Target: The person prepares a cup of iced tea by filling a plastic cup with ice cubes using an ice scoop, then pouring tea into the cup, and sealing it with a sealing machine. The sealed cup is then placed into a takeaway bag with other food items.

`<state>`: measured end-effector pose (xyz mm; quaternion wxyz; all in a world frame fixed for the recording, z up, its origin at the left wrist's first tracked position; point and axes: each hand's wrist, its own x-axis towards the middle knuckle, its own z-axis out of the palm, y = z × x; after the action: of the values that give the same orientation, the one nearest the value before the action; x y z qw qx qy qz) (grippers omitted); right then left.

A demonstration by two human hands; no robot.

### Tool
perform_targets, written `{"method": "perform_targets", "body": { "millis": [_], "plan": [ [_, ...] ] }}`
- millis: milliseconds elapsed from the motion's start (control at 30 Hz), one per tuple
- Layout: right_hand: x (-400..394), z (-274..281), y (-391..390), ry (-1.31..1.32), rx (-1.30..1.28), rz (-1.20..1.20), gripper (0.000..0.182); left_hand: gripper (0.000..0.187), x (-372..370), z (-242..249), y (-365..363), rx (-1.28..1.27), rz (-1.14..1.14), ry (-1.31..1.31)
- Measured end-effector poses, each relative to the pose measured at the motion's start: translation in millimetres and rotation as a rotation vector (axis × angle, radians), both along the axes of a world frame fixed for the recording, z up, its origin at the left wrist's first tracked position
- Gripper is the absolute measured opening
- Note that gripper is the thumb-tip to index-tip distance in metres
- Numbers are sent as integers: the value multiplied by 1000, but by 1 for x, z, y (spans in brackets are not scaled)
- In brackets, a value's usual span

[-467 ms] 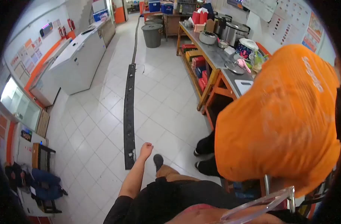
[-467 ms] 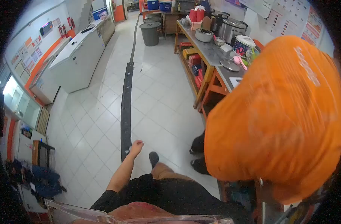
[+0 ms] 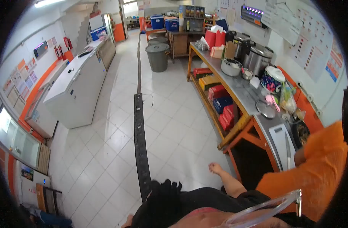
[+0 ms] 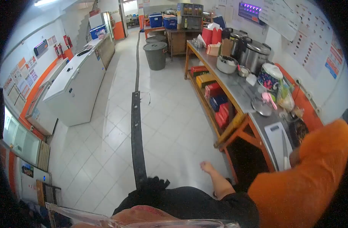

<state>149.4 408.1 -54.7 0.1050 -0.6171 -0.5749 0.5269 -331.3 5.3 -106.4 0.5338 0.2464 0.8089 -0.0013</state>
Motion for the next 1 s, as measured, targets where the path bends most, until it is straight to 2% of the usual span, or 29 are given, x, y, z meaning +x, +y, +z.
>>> {"method": "perform_targets", "body": {
  "millis": [67, 167, 200, 267, 300, 333, 400, 500, 600, 633, 667, 767, 867, 933, 967, 1000],
  "plan": [
    [-52, 17, 91, -196, 629, 116, 19, 37, -35, 3, 32, -58, 110, -3],
    [-126, 48, 175, -106, 684, 45, 21, 37, -92, 0, 105, -74, 175, -5],
    [-146, 31, 191, -4, 611, -107, 21, 37, -114, 2, 136, -60, 176, -7],
    [-167, 23, 191, -124, 247, -72, 27, 37, -151, 6, 205, -30, 144, -23],
    [-165, -33, 189, -306, 205, -13, 29, 37, -168, 8, 246, -11, 116, -33],
    [-162, -49, 179, -394, 52, 127, 29, 37, -185, 10, 287, 13, 81, -40],
    [-158, -54, 178, -450, -175, 253, 30, 38, -218, 6, 379, 73, -2, -67],
    [-148, -62, 200, -495, -371, 202, 31, 38, -259, -11, 536, 192, -125, -102],
    [-154, -64, 258, -529, -477, 122, 32, 38, -283, -10, 702, 292, -180, -137],
    [-152, -69, 278, -542, -528, 98, 32, 38, -287, -3, 752, 319, -201, -136],
    [-154, -74, 305, -547, -549, 81, 32, 37, -284, 30, 788, 358, -363, -5],
    [-165, -83, 406, -565, -558, 79, 33, 37, -321, -59, 874, 616, -487, -50],
    [-194, -99, 536, -600, -402, 195, 34, 37, -335, -29, 935, 393, -274, -67],
    [-232, -123, 658, -645, -26, 360, 35, 37, -347, -7, 973, 325, -203, -72],
    [-262, -138, 725, -645, 227, 352, 35, 37, -354, -2, 993, 304, -181, -73],
    [-324, -31, 780, -577, 339, 434, 26, 37, -362, -2, 1014, 279, -159, -72]
  ]
}}
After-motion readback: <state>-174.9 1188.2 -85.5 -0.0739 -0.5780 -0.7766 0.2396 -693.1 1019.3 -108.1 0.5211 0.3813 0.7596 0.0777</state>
